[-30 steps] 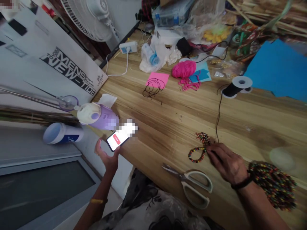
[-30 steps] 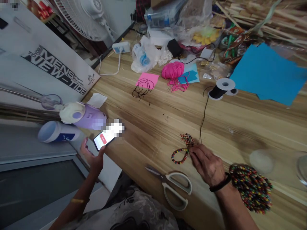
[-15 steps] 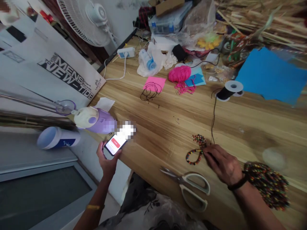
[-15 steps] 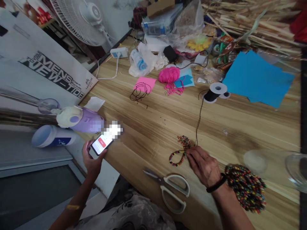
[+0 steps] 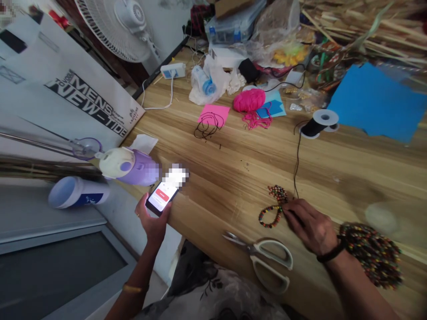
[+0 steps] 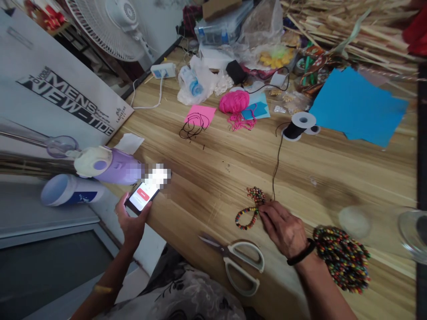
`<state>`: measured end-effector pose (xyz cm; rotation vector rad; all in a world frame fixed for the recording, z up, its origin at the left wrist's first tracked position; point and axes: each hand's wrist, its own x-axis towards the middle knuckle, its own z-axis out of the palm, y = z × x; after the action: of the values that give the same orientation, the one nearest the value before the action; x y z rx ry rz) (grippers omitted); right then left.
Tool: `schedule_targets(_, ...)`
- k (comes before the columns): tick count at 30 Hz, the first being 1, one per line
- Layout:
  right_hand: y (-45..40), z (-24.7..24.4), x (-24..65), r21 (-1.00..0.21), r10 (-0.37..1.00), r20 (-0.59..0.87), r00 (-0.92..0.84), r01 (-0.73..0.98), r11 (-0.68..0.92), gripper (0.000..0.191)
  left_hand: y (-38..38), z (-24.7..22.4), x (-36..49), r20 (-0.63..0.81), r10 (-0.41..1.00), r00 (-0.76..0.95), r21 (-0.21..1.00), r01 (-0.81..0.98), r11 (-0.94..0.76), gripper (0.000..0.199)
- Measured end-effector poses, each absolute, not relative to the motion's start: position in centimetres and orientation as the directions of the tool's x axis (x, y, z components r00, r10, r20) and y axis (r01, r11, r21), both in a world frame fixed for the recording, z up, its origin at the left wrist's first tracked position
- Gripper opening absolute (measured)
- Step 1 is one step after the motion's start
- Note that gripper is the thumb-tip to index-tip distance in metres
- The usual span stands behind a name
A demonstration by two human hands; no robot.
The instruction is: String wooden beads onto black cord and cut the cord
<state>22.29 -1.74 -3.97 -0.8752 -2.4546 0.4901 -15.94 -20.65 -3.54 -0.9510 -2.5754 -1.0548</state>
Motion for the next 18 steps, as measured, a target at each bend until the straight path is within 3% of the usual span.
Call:
schedule_targets(8, -1.8, -4.0, 22.3, -0.468, 0.669, 0.303, -0.679, 0.505, 0.725, 0.018, -20.0, -3.4, -16.1, 0.395, 0.483, -0.782, 0.566, 0.621, 0.542, 0.073)
schedule_targets(12, -1.8, -3.9, 22.3, -0.459, 0.658, 0.316, -0.684, 0.497, 0.737, 0.018, -19.9, -3.0, -16.0, 0.515, 0.519, -0.682, 0.451, 0.730, 0.513, 0.080)
schedule_targets(14, -1.8, -3.9, 22.3, -0.453, 0.651, 0.322, -0.688, 0.492, 0.744, 0.018, -19.3, -1.9, -14.8, 0.650, 0.599, -0.466, 0.315, 0.884, 0.345, 0.083)
schedule_targets(16, -1.7, -3.9, 22.3, -0.455, 0.647, 0.324, -0.690, 0.486, 0.746, 0.017, -17.9, -0.4, -12.5, 0.725, 0.657, -0.207, 0.212, 0.975, 0.073, 0.072)
schedule_targets(18, -1.7, -3.7, 22.3, -0.475, 0.645, 0.325, -0.692, 0.470, 0.744, 0.016, -15.7, 1.3, -9.4, 0.701, 0.709, -0.076, 0.250, 0.958, -0.145, 0.051)
